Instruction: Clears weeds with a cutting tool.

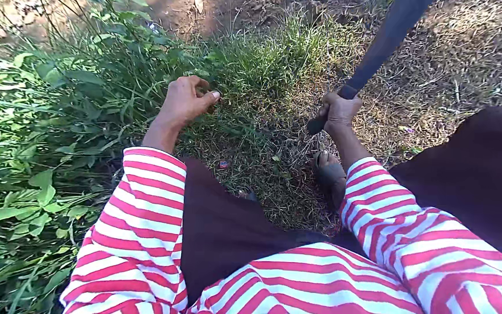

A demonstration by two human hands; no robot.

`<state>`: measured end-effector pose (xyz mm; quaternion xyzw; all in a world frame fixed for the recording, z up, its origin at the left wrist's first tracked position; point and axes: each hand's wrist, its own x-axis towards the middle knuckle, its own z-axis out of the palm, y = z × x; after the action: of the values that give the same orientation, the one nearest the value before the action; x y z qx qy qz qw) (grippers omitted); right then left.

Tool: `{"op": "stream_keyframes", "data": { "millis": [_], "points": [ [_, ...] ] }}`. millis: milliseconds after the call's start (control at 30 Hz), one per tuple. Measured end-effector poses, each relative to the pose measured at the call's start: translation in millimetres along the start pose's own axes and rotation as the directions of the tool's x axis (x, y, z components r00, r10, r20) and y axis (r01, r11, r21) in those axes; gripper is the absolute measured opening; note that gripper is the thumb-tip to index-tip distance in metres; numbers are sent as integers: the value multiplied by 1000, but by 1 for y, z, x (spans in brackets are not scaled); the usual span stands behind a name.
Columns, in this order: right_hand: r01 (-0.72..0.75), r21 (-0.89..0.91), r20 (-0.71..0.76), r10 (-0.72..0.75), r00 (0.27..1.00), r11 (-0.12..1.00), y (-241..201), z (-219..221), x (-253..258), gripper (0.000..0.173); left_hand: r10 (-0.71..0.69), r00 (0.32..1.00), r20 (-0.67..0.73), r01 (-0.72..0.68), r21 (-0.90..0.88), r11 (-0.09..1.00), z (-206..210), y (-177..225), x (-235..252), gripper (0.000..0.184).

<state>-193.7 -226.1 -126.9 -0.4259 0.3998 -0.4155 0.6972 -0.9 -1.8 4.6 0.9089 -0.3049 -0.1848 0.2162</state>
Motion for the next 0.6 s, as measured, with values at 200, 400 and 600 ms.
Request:
{"op": "stream_keyframes", "data": {
  "millis": [200, 400, 600],
  "points": [
    [-456, -760, 7, 709, 706, 462, 109, -81, -76, 9, 29, 998, 58, -31, 28, 999, 12, 16, 6, 43],
    [-257, -931, 13, 726, 688, 260, 86, -98, -69, 56, 10, 993, 114, -14, 36, 999, 15, 16, 9, 44],
    [-252, -538, 97, 356, 930, 804, 34, -52, -24, 14, -12, 1000, -22, 11, -11, 1000, 6, 2, 10, 45]
  ]
}}
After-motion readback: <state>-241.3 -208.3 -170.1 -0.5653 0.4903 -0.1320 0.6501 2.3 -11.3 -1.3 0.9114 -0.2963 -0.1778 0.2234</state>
